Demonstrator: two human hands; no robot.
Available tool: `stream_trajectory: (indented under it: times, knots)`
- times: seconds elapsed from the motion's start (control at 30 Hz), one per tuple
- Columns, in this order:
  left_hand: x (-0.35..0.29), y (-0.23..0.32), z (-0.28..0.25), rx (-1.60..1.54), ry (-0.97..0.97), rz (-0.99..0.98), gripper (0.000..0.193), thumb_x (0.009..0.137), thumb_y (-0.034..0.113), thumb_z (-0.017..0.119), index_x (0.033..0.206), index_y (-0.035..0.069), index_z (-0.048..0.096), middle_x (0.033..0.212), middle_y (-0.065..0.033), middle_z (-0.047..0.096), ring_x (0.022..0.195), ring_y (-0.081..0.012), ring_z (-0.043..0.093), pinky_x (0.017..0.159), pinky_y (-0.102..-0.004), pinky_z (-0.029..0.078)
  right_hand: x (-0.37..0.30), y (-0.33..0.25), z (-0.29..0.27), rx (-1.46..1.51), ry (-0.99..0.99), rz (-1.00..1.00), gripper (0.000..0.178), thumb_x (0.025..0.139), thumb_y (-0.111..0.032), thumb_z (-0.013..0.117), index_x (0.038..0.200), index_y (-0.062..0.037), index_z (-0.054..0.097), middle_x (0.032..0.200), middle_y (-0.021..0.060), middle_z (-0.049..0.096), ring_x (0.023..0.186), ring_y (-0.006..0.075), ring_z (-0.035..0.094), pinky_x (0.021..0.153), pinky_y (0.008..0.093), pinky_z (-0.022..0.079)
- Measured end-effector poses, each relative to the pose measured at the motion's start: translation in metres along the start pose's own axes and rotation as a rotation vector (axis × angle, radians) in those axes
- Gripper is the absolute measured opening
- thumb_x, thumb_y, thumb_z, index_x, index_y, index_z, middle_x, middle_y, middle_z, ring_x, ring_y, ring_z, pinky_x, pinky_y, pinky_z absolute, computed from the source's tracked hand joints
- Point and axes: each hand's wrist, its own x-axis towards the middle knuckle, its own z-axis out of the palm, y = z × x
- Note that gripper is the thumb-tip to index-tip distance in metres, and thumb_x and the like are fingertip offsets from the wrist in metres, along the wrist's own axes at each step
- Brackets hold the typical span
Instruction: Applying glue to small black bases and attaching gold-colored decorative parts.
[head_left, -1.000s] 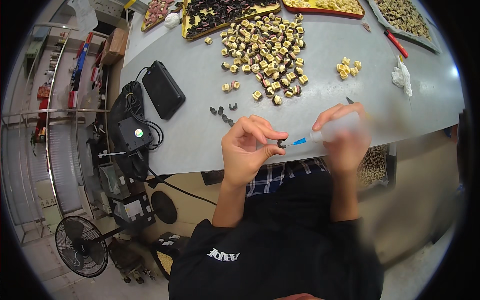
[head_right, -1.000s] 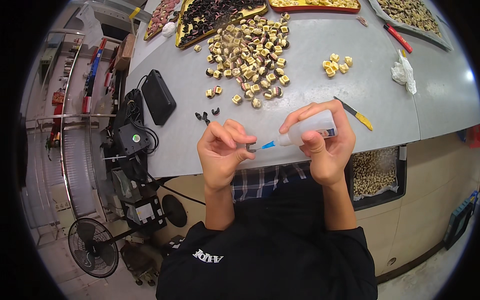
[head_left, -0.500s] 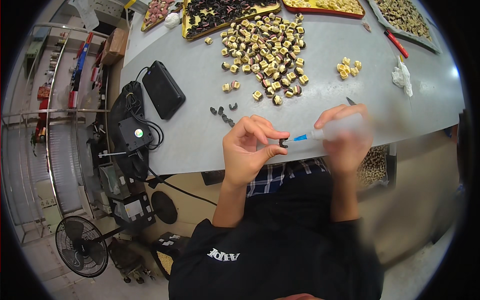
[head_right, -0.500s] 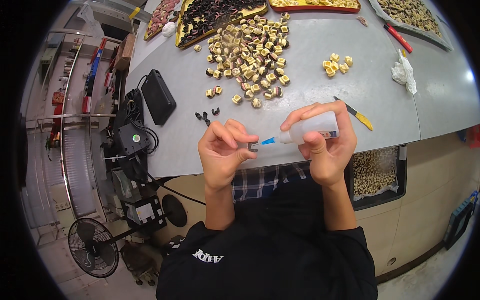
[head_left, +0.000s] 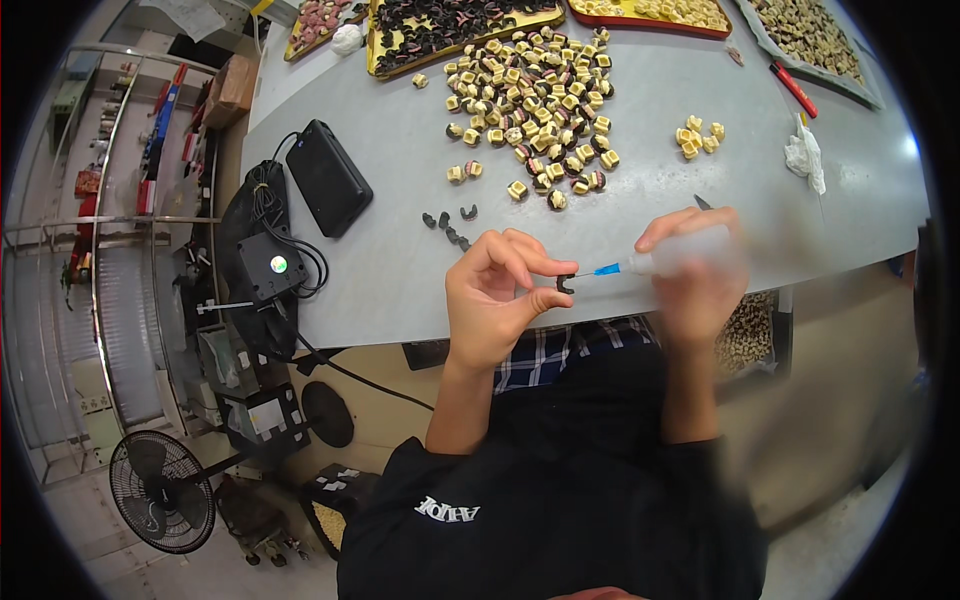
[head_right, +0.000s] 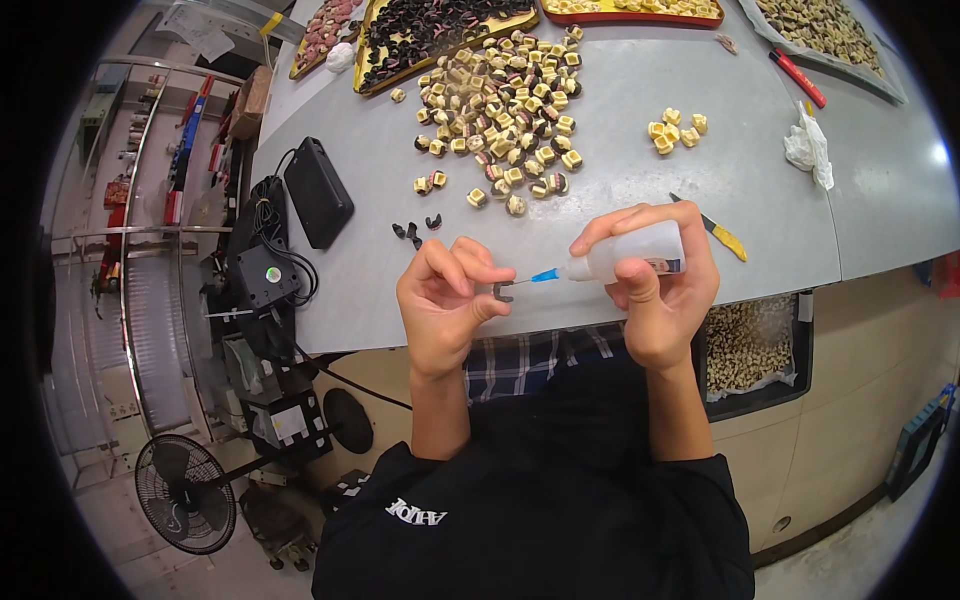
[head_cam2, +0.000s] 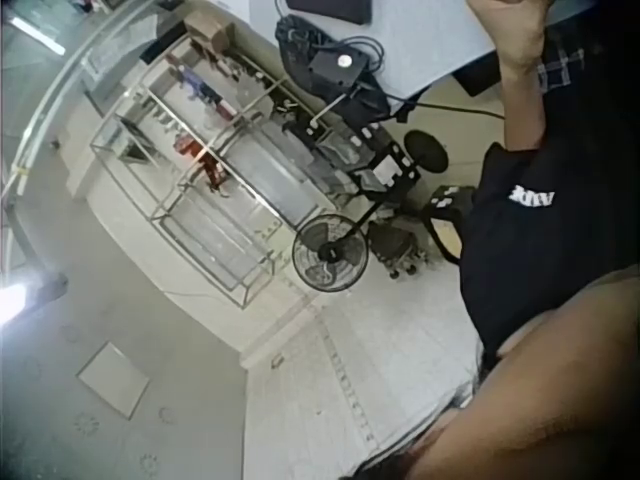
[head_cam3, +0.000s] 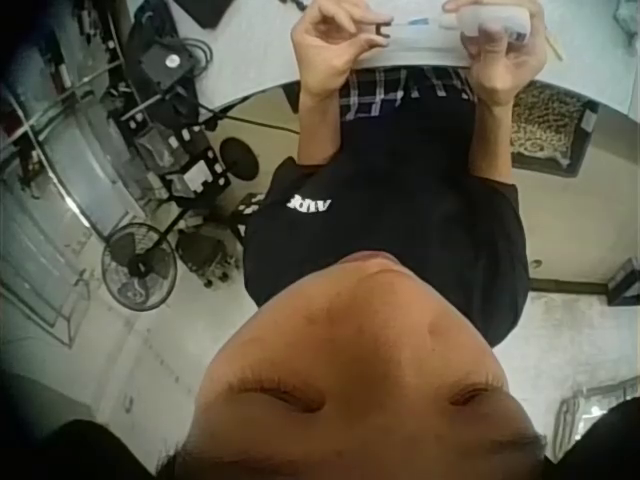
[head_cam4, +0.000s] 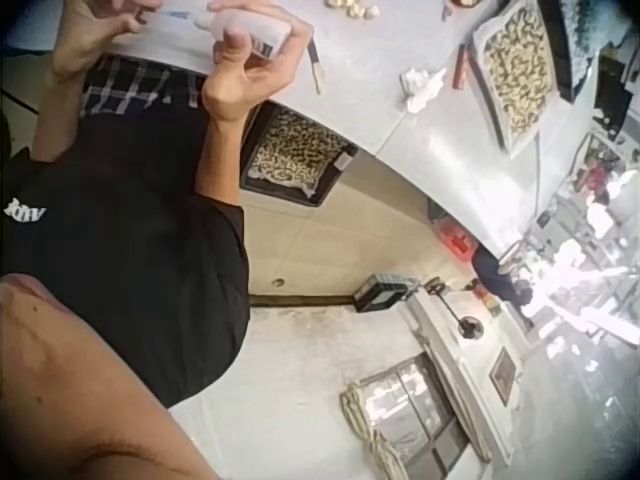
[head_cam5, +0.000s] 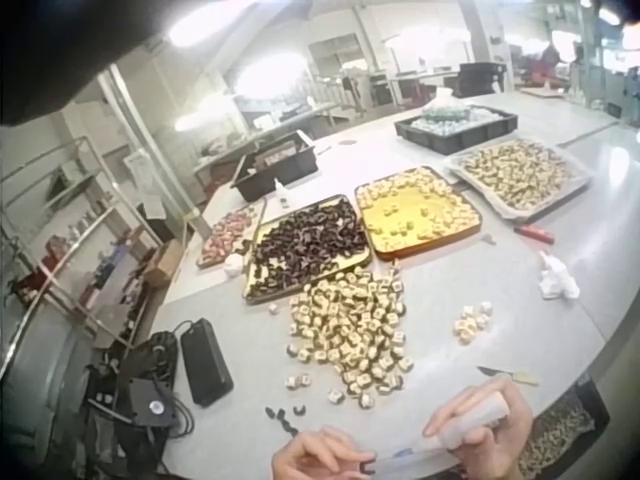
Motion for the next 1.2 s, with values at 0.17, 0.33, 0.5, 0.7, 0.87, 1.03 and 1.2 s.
stream_trajectory:
  times: [0.17,0.33,0.5,0.7,0.87,1.03,1.2]
  knots:
    - [0.001,-0.001,-0.002,-0.128,0.048,-0.055,0.038,0.065,0.004,0.077,0.073,0.010,0.041,0.083,-0.0118,0.064,0.078,-0.0156,0.046,0.073,-0.0294,0.038,0.006,0.003,-0.007,0.122,0.056,-0.021,0.036,0.087,-0.033,0.055,0.097,-0.0015,0.043,0.085,0.0168,0.060,0.054,0.0055,0.043,0.046,0.0171,0.033]
    - [0.001,-0.001,-0.005,-0.245,0.081,-0.025,0.035,0.067,0.001,0.075,0.074,0.009,0.042,0.086,-0.0140,0.064,0.079,-0.0151,0.050,0.073,-0.0285,0.043,0.018,-0.002,-0.020,0.030,0.189,-0.066,0.026,0.087,-0.020,0.056,0.100,0.0002,0.045,0.097,0.0161,0.058,0.071,0.0119,0.053,0.062,0.0228,0.044]
    - [0.001,0.002,-0.004,-0.259,0.094,-0.036,0.033,0.068,-0.001,0.073,0.074,0.009,0.042,0.086,-0.0126,0.063,0.082,-0.0155,0.052,0.077,-0.0294,0.042,0.047,-0.011,-0.065,-0.345,0.284,-0.126,0.017,0.085,-0.005,0.055,0.100,-0.0004,0.048,0.096,0.0105,0.058,0.085,0.0129,0.054,0.077,0.0256,0.045]
    - [-0.002,0.003,-0.007,-0.266,0.114,-0.059,0.032,0.068,-0.005,0.071,0.074,0.009,0.042,0.086,-0.0115,0.062,0.085,-0.0165,0.054,0.078,-0.0298,0.041,0.066,-0.003,-0.095,-0.474,0.220,-0.042,0.019,0.082,0.001,0.056,0.099,-0.0014,0.050,0.098,0.0085,0.058,0.092,0.0125,0.053,0.084,0.0270,0.042]
    - [-0.002,0.001,-0.010,-0.271,0.089,-0.038,0.032,0.068,-0.005,0.071,0.074,0.009,0.043,0.086,-0.0111,0.062,0.088,-0.0177,0.056,0.078,-0.0299,0.041,0.061,-0.013,-0.085,-0.837,0.262,-0.152,0.024,0.078,0.003,0.060,0.100,0.0002,0.051,0.098,0.0084,0.057,0.088,0.0160,0.055,0.077,0.0285,0.044]
    - [-0.002,0.002,-0.008,-0.252,0.074,-0.048,0.032,0.068,-0.006,0.070,0.074,0.008,0.043,0.086,-0.0103,0.061,0.091,-0.0195,0.058,0.079,-0.0307,0.042,0.055,-0.030,-0.049,-1.173,0.064,-0.576,0.023,0.074,0.004,0.062,0.096,-0.0002,0.055,0.091,0.0089,0.057,0.078,0.0212,0.058,0.069,0.0293,0.046]
    - [-0.002,0.005,-0.005,-0.263,0.070,-0.054,0.031,0.069,-0.005,0.071,0.074,0.009,0.043,0.086,-0.0101,0.062,0.087,-0.0170,0.055,0.078,-0.0297,0.040,0.069,-0.005,-0.042,-1.133,-0.295,-0.385,0.017,0.072,0.004,0.061,0.088,-0.0012,0.058,0.086,0.0099,0.055,0.073,0.0254,0.058,0.064,0.0318,0.046]
